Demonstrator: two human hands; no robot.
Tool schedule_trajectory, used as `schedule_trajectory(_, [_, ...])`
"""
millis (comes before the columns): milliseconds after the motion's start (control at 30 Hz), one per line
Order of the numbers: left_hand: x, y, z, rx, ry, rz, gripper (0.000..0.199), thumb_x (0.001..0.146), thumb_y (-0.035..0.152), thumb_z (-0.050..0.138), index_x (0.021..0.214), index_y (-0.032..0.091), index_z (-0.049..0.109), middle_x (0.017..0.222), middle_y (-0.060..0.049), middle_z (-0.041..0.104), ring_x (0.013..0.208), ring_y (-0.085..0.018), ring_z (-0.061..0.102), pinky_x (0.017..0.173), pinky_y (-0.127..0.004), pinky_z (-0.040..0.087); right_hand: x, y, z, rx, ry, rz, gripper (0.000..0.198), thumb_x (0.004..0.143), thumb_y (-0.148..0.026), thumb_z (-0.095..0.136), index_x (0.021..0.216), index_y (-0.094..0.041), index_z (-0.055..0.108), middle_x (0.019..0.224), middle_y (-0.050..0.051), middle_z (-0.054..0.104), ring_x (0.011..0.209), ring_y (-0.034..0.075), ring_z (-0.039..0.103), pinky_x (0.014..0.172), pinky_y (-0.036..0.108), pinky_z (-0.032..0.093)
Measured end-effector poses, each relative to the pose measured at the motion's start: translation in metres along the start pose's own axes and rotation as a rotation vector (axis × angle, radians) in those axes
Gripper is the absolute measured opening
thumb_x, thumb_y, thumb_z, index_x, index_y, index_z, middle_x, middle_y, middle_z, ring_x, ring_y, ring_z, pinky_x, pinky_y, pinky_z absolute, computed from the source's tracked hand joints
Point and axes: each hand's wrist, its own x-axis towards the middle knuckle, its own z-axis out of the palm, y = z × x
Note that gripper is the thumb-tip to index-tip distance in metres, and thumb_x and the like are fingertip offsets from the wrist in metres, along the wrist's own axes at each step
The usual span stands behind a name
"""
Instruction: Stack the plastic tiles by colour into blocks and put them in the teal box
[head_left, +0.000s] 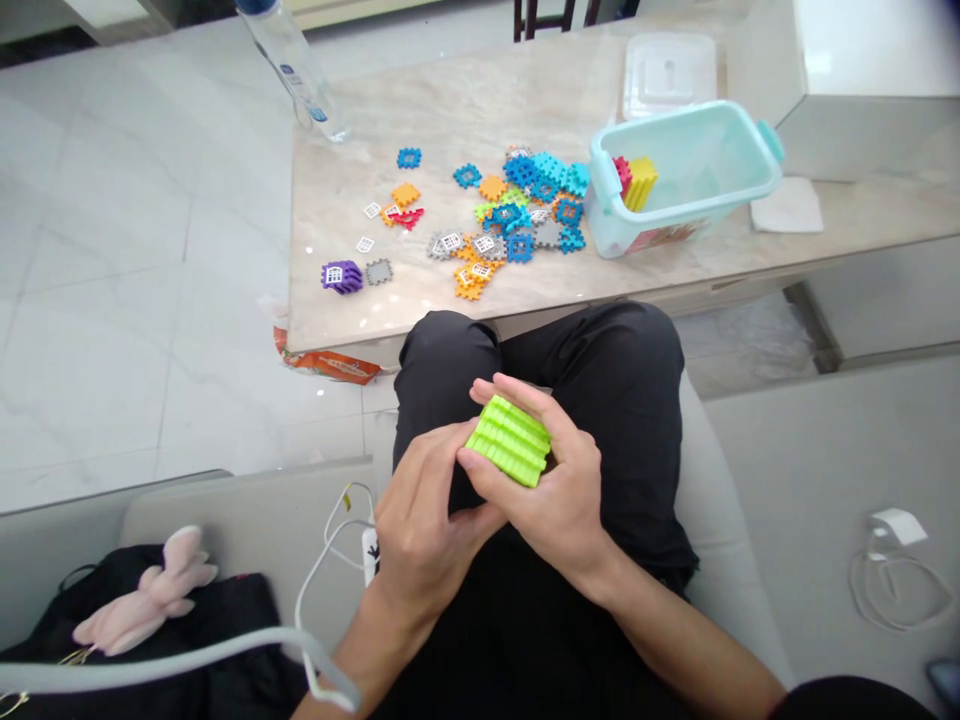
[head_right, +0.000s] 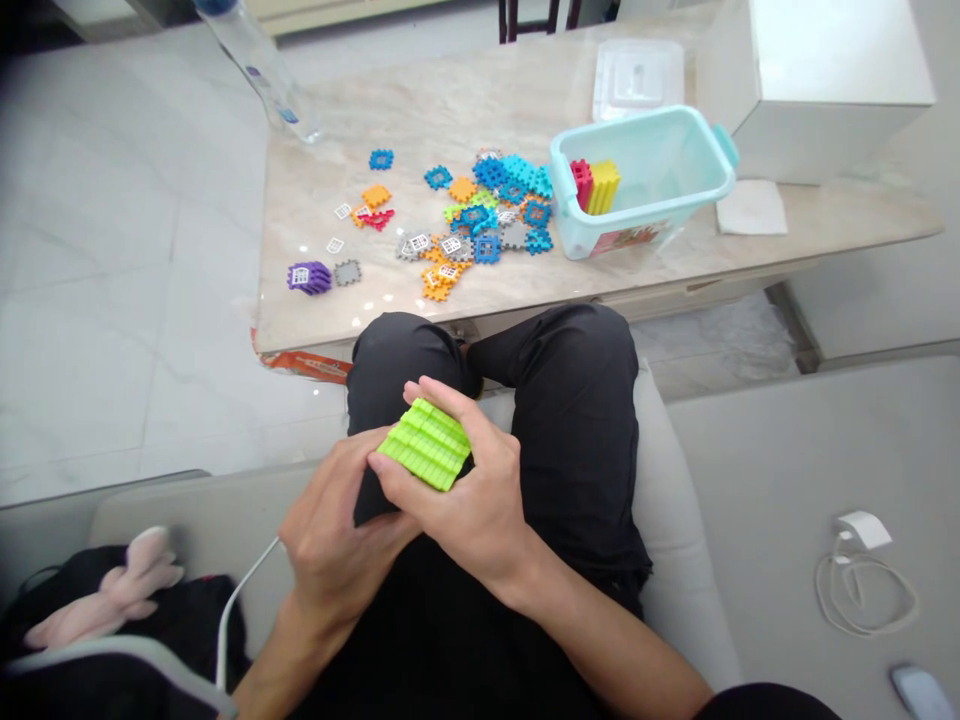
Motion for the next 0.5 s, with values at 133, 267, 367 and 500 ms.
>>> schedule_trajectory(133, [-0.002,-0.001,-0.003,-0.005,-0.021,0.014,0.058,0.086,0.025,0.092,0.137,0.023,0.065,0.123,-0.011,0.079,0.109,-0.030,0.078,0.099,-0.040,0.063,0.001,-0.001,-0.003,-0.038,-0.055,-0.011,0.077,0.082,-0.038,0.093,0.153,-0.030,0.063,0.149,0.009,0.071,0.137,0.034,0.069,0.122,0.052,0.055])
schedule_trajectory(267, [-0.006,-0.002,-0.003,0.010,-0.026,0.014,0.057,0.088,0.022,0.089,0.139,0.022,0.063,0.122,-0.012,0.078,0.111,-0.029,0.076,0.099,-0.040,0.063,0.002,0.000,-0.004,-0.114,-0.059,-0.123,0.071,0.087,-0.034,0.090,0.153,-0.030,0.065,0.145,0.008,0.074,0.129,0.032,0.074,0.117,0.048,0.060])
schedule_trajectory(367, [-0.009,-0.001,-0.003,0.025,-0.014,0.011,0.055,0.088,0.022,0.089,0.137,0.020,0.063,0.122,-0.012,0.077,0.110,-0.029,0.076,0.098,-0.039,0.063,0.004,0.001,-0.005,-0.191,-0.086,-0.254,0.068,0.088,-0.029,0.089,0.152,-0.029,0.066,0.145,0.007,0.074,0.129,0.031,0.074,0.116,0.047,0.060])
schedule_trajectory(500, [-0.011,0.003,-0.004,0.077,0.022,0.021,0.052,0.088,0.018,0.088,0.134,0.016,0.064,0.121,-0.014,0.077,0.110,-0.028,0.076,0.099,-0.038,0.063,0.006,0.002,-0.007,-0.270,-0.101,-0.438,0.066,0.089,-0.025,0.086,0.152,-0.028,0.067,0.145,0.008,0.074,0.127,0.030,0.076,0.114,0.044,0.063])
